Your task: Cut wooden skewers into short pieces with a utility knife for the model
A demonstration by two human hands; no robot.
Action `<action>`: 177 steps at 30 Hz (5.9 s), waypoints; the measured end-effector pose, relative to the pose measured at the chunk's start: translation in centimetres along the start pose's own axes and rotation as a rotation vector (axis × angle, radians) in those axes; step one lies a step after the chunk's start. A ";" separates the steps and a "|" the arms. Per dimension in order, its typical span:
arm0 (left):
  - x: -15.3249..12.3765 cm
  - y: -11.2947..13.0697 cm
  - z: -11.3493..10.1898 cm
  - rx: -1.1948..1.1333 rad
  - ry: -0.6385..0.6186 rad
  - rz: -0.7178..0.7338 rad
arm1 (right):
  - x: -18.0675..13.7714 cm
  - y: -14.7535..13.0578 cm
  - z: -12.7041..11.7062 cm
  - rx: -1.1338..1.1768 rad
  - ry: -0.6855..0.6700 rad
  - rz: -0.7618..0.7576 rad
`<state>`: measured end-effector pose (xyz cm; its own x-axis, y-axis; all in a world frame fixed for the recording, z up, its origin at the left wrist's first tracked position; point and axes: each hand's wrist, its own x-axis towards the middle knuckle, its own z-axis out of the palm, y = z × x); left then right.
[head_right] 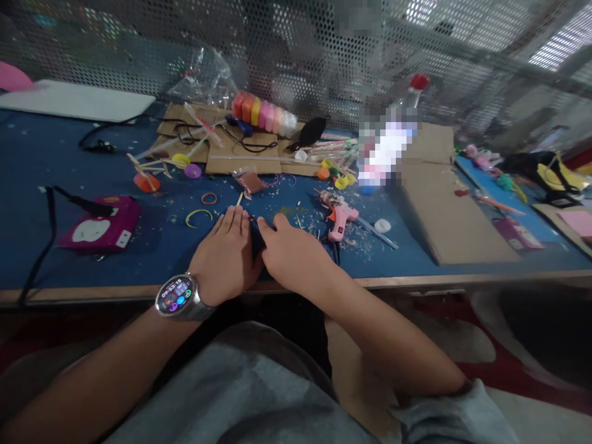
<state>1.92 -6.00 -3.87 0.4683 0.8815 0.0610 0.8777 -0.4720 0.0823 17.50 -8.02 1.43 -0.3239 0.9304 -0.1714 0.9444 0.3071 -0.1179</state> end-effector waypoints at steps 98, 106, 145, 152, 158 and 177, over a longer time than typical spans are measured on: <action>0.1 0.4 -0.6 0.019 -0.075 -0.017 | 0.4 -1.4 0.2 -0.061 -0.013 0.060; 0.1 0.1 -0.1 0.002 -0.036 -0.011 | -1.3 -1.5 0.1 -0.053 -0.042 0.073; 0.0 0.2 -0.8 0.029 -0.070 0.013 | -2.3 0.4 1.9 0.193 0.132 0.057; 0.0 -0.1 -0.7 -0.028 -0.047 0.020 | -1.6 0.1 1.9 0.226 0.100 0.068; 0.1 0.0 -1.2 -0.019 -0.123 0.018 | -1.4 -0.7 1.8 0.211 0.067 0.105; 0.4 0.0 -1.8 0.055 -0.164 0.031 | -0.7 -2.6 0.1 0.047 -0.069 0.190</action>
<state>1.93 -5.67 -2.04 0.5016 0.8592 -0.1007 0.8647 -0.5015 0.0276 15.26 -9.48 1.71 -0.1449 0.9544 -0.2609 0.9856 0.1161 -0.1227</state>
